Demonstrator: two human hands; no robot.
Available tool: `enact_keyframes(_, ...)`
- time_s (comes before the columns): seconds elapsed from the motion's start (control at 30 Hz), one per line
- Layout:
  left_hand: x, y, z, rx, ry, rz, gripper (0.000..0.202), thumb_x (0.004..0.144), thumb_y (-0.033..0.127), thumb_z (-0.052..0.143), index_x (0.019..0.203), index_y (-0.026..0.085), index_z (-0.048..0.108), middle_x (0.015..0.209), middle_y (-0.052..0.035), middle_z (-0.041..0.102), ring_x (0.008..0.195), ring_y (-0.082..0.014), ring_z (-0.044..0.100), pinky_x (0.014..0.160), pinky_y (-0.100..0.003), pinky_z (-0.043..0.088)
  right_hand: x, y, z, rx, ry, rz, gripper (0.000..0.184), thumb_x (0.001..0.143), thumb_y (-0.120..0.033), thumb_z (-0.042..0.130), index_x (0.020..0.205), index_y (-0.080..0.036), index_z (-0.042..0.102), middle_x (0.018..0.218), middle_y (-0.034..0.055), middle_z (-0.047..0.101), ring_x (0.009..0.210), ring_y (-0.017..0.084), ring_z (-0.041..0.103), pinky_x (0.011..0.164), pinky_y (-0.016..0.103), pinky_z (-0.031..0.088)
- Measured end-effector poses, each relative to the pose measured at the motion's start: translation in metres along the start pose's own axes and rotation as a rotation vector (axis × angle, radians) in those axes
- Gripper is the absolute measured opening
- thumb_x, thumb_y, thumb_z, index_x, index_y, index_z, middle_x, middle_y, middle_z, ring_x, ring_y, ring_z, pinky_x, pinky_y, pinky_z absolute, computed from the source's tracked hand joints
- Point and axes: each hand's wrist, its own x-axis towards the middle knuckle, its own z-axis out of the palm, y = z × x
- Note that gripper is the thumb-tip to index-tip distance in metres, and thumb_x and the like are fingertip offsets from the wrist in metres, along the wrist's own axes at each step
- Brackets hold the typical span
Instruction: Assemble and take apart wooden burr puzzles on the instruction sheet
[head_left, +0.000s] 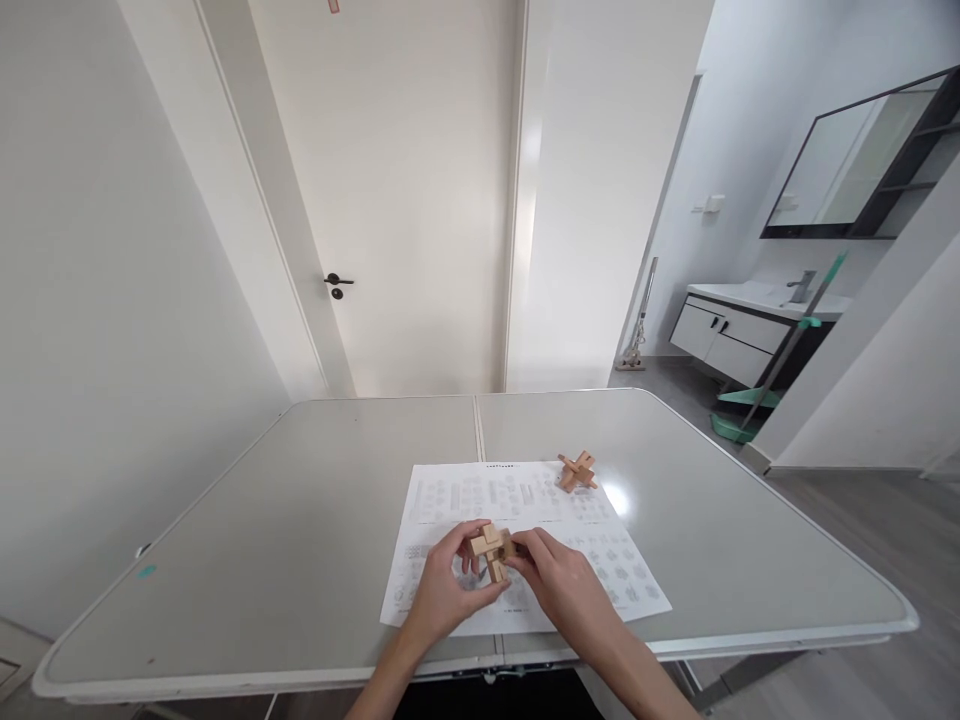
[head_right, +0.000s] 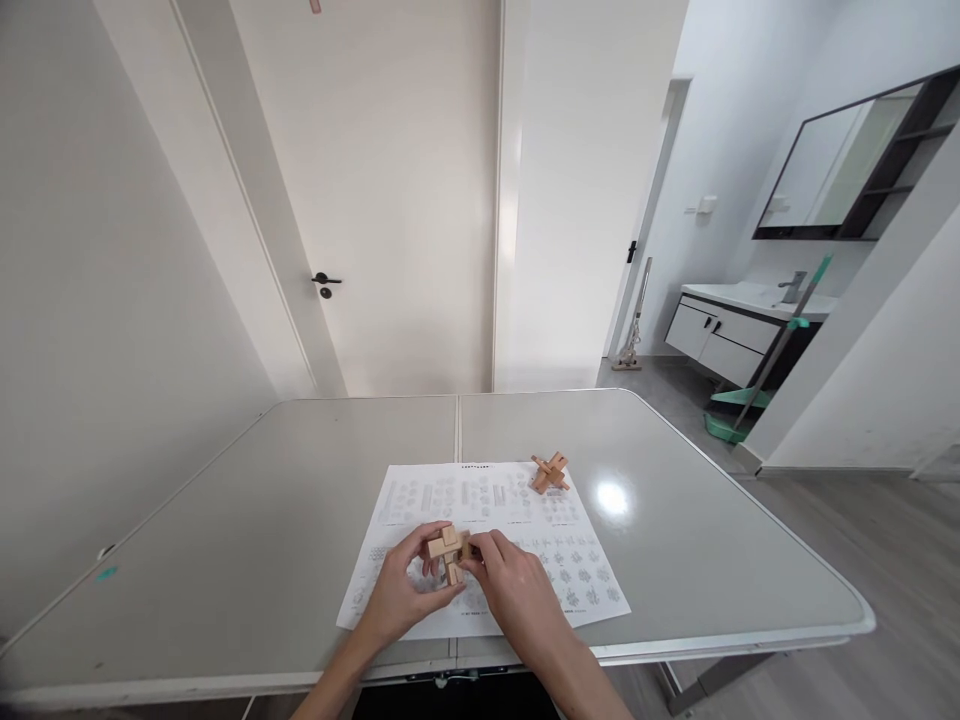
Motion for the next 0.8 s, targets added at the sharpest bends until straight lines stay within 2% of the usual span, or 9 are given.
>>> enact_keyframes(0.27,-0.001,0.002,-0.001,0.049,-0.040,0.063,0.057,0.071,0.026,0.084,0.124,0.027,0.066,0.114,-0.0045,0.068,0.080,-0.0173,0.057,0.068,-0.028,0.048,-0.003,-0.008,-0.009,0.146,-0.037,0.028,0.012,0.105,-0.022,0.047,0.111,-0.026,0.057,0.102,0.0045,0.072,0.078,0.021,0.074,0.066,0.030,0.055)
enact_keyframes(0.47,-0.002,0.002,0.001,0.086,-0.063,-0.011,0.060,0.070,0.027,0.084,0.128,0.027,0.066,0.096,0.0001,0.072,0.072,-0.0160,0.056,0.069,-0.029,0.050,-0.006,-0.009,-0.008,0.145,-0.049,0.039,0.012,0.106,-0.023,0.045,0.111,-0.025,0.056,0.100,0.0053,0.070,0.076,0.022,0.072,0.063,0.031,0.053)
enact_keyframes(0.7,-0.002,0.001,0.000,0.107,-0.123,-0.023,0.062,0.070,0.033,0.085,0.128,0.027,0.065,0.092,0.0016,0.071,0.069,-0.0148,0.054,0.074,-0.030,0.053,-0.010,-0.009,-0.014,0.310,-0.068,0.060,0.014,0.105,-0.021,0.048,0.114,-0.026,0.057,0.103,0.0046,0.068,0.083,0.021,0.071,0.073,0.031,0.055)
enact_keyframes(0.8,-0.002,0.000,0.000,0.103,-0.143,-0.017,0.064,0.070,0.034,0.085,0.131,0.027,0.064,0.092,0.0014,0.072,0.070,-0.0156,0.058,0.075,-0.030,0.054,-0.009,-0.008,-0.015,0.304,-0.085,0.039,0.014,0.105,-0.020,0.048,0.114,-0.026,0.057,0.103,0.0048,0.068,0.083,0.021,0.070,0.074,0.030,0.055)
